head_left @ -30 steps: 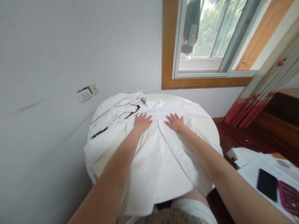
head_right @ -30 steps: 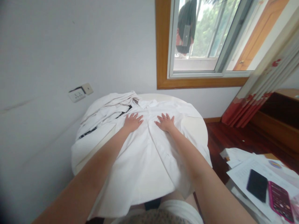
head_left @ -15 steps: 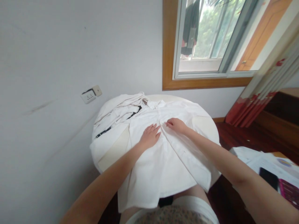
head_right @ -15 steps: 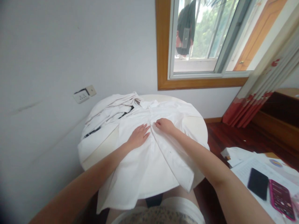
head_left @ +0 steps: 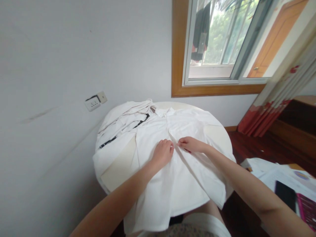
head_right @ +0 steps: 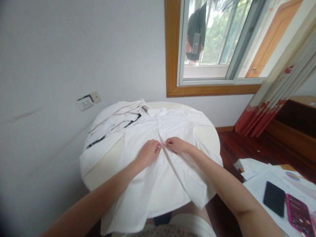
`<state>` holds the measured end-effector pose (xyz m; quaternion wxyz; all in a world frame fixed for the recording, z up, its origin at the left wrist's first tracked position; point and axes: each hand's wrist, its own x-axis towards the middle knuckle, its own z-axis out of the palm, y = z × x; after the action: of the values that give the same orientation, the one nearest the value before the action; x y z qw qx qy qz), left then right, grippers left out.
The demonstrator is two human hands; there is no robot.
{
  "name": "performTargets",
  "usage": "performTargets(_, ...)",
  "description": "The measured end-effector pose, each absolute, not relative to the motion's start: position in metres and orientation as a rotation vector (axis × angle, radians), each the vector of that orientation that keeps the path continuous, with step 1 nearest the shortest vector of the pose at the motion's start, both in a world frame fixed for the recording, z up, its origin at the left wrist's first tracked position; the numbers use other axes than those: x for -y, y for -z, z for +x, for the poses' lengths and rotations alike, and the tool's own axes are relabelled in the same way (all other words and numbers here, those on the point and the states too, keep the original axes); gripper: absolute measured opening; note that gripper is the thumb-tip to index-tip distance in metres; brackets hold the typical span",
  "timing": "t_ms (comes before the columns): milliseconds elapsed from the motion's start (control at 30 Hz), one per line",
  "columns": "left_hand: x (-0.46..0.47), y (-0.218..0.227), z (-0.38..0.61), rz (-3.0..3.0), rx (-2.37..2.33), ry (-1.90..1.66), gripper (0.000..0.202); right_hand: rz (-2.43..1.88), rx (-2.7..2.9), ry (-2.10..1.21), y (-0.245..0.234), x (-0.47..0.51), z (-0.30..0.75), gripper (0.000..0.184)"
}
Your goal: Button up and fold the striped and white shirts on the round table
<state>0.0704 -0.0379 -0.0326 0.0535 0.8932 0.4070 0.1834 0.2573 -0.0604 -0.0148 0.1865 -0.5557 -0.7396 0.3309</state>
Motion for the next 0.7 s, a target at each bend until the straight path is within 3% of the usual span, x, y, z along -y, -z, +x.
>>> performTargets(167,0.041,0.044,0.071,2.821,-1.23,-0.589,0.012,-1.438,1.815,-1.201,0.033,0.062,0.261,0.034)
performTargets(700,0.031,0.045,0.076,2.77,-1.308,-0.42,0.018,-1.337,1.672,-1.322,0.033,0.062,0.266,0.028)
